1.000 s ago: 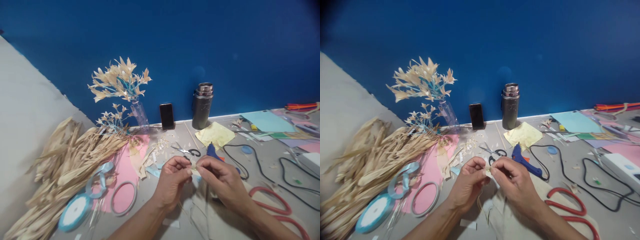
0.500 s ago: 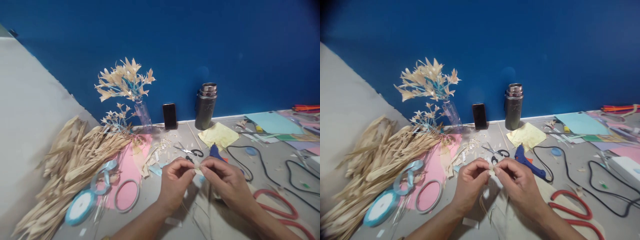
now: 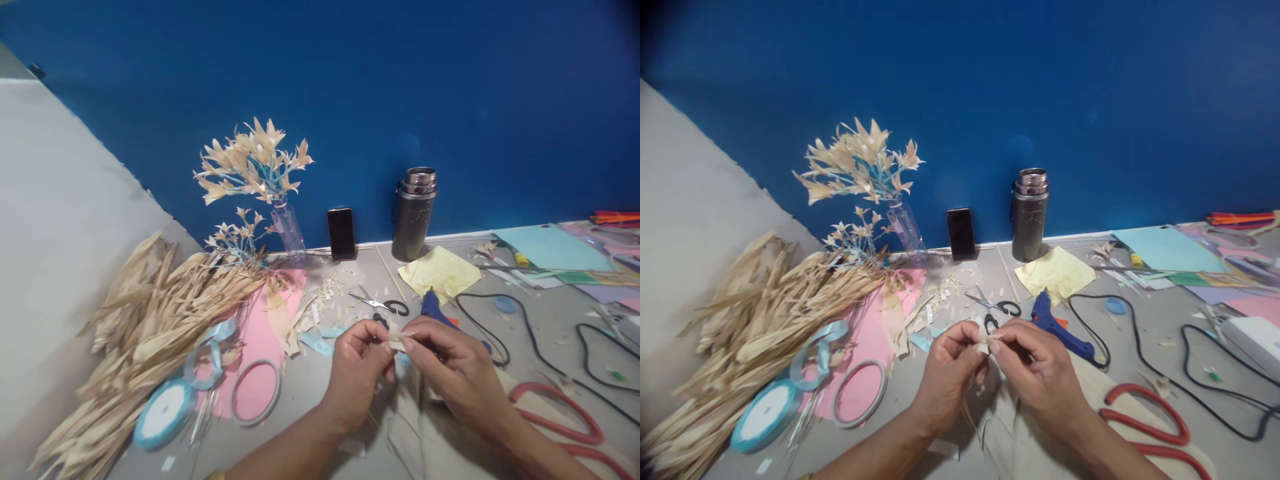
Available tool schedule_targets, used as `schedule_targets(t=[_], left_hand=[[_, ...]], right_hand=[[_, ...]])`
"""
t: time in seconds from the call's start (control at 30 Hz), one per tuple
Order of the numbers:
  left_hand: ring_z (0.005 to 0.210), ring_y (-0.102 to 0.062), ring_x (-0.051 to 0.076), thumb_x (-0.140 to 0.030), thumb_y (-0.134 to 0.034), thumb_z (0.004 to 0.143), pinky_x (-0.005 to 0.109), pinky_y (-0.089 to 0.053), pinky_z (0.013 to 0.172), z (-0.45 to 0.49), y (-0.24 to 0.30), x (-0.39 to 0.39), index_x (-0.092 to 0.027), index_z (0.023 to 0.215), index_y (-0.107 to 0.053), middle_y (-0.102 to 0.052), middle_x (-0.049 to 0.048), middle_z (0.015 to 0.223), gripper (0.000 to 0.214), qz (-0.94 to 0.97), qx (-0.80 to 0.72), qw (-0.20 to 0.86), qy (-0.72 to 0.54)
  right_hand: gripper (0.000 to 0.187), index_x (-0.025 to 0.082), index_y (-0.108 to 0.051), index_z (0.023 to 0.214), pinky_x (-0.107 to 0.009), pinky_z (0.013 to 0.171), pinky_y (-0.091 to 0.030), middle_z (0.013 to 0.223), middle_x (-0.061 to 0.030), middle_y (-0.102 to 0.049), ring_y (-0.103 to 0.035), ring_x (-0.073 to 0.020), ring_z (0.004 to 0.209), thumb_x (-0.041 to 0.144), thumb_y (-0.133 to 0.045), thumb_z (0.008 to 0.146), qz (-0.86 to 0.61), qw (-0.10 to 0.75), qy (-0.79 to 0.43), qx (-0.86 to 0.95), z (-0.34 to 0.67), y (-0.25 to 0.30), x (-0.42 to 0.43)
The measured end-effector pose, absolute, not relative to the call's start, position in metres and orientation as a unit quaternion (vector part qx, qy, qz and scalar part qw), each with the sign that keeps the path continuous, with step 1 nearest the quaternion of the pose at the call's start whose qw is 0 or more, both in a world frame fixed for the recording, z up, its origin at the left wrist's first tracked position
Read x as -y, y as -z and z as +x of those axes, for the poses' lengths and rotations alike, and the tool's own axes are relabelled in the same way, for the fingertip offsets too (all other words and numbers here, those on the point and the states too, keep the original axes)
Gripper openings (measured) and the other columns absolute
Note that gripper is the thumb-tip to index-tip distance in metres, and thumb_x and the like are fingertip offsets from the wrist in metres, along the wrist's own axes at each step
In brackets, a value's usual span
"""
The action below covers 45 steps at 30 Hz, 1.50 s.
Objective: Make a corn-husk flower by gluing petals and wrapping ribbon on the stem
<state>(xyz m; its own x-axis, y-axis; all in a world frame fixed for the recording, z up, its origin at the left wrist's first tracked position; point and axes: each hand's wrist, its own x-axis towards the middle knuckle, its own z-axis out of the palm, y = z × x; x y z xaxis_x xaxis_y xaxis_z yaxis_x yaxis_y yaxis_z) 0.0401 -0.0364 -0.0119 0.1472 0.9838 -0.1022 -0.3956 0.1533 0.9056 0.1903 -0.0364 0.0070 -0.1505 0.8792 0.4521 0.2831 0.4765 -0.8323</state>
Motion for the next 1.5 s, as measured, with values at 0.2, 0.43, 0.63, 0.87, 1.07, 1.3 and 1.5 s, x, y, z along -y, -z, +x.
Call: schedule_targets(t=[0.2,0.43,0.63,0.87,1.07,1.3,1.5], left_hand=[[0.043,-0.044,0.006,-0.030,-0.080,0.072,0.018,-0.033,0.046,0.041,0.012,0.036,-0.017,0.075,-0.060,-0.052,-0.0063,0.050,0.025,0.367,-0.411,0.641,-0.535],[0.048,-0.048,0.008,-0.026,-0.077,0.071,0.021,-0.039,0.050,0.041,0.012,0.033,-0.016,0.075,-0.065,-0.058,-0.0035,0.060,0.016,0.401,-0.440,0.579,-0.557],[0.054,-0.051,0.011,-0.022,-0.075,0.074,0.024,-0.043,0.055,0.037,0.014,0.032,-0.017,0.077,-0.070,-0.060,-0.0014,0.065,0.008,0.456,-0.445,0.544,-0.546],[0.073,-0.060,0.017,-0.019,-0.074,0.080,0.027,-0.045,0.067,0.030,0.012,0.031,-0.021,0.082,-0.080,-0.069,0.0059,0.082,0.007,0.598,-0.437,0.387,-0.549],[0.072,-0.061,0.018,-0.017,-0.074,0.080,0.028,-0.046,0.068,0.030,0.013,0.032,-0.023,0.084,-0.080,-0.070,0.0062,0.083,0.009,0.618,-0.438,0.362,-0.544],[0.070,-0.058,0.016,-0.014,-0.071,0.080,0.026,-0.044,0.068,0.029,0.011,0.031,-0.020,0.072,-0.074,-0.065,0.0027,0.073,0.010,0.615,-0.453,0.382,-0.520],[0.054,-0.052,0.010,-0.023,-0.077,0.074,0.022,-0.042,0.053,0.032,0.018,0.026,-0.017,0.068,-0.069,-0.060,-0.0006,0.068,0.012,0.513,-0.447,0.527,-0.509]], right_hand=[[0.022,0.020,-0.067,0.077,-0.024,0.059,-0.048,0.072,-0.0011,-0.067,-0.062,-0.0162,0.064,0.032,-0.058,0.093,-0.450,0.479,-0.335,0.675,0.194,-0.004,0.037],[0.018,0.021,-0.068,0.080,-0.024,0.052,-0.045,0.070,-0.0008,-0.066,-0.059,-0.0153,0.058,0.033,-0.060,0.091,-0.433,0.478,-0.291,0.707,0.196,-0.007,0.039],[0.020,0.021,-0.066,0.074,-0.023,0.053,-0.045,0.069,-0.0004,-0.067,-0.060,-0.0150,0.060,0.026,-0.058,0.092,-0.451,0.491,-0.239,0.706,0.193,-0.007,0.038],[0.020,0.022,-0.064,0.074,-0.024,0.053,-0.044,0.065,0.0009,-0.063,-0.056,-0.0138,0.056,0.027,-0.057,0.092,-0.460,0.483,-0.220,0.713,0.195,-0.006,0.038],[0.023,0.021,-0.062,0.072,-0.024,0.051,-0.041,0.061,0.0019,-0.059,-0.052,-0.0131,0.052,0.026,-0.056,0.093,-0.469,0.474,-0.213,0.714,0.194,-0.007,0.038],[0.018,0.020,-0.062,0.075,-0.024,0.053,-0.041,0.065,0.0014,-0.061,-0.052,-0.0123,0.053,0.020,-0.055,0.092,-0.444,0.465,-0.191,0.742,0.193,-0.004,0.037],[0.017,0.021,-0.062,0.078,-0.025,0.055,-0.041,0.066,0.0004,-0.061,-0.054,-0.0137,0.055,0.020,-0.054,0.093,-0.435,0.453,-0.178,0.757,0.195,0.002,0.038]])
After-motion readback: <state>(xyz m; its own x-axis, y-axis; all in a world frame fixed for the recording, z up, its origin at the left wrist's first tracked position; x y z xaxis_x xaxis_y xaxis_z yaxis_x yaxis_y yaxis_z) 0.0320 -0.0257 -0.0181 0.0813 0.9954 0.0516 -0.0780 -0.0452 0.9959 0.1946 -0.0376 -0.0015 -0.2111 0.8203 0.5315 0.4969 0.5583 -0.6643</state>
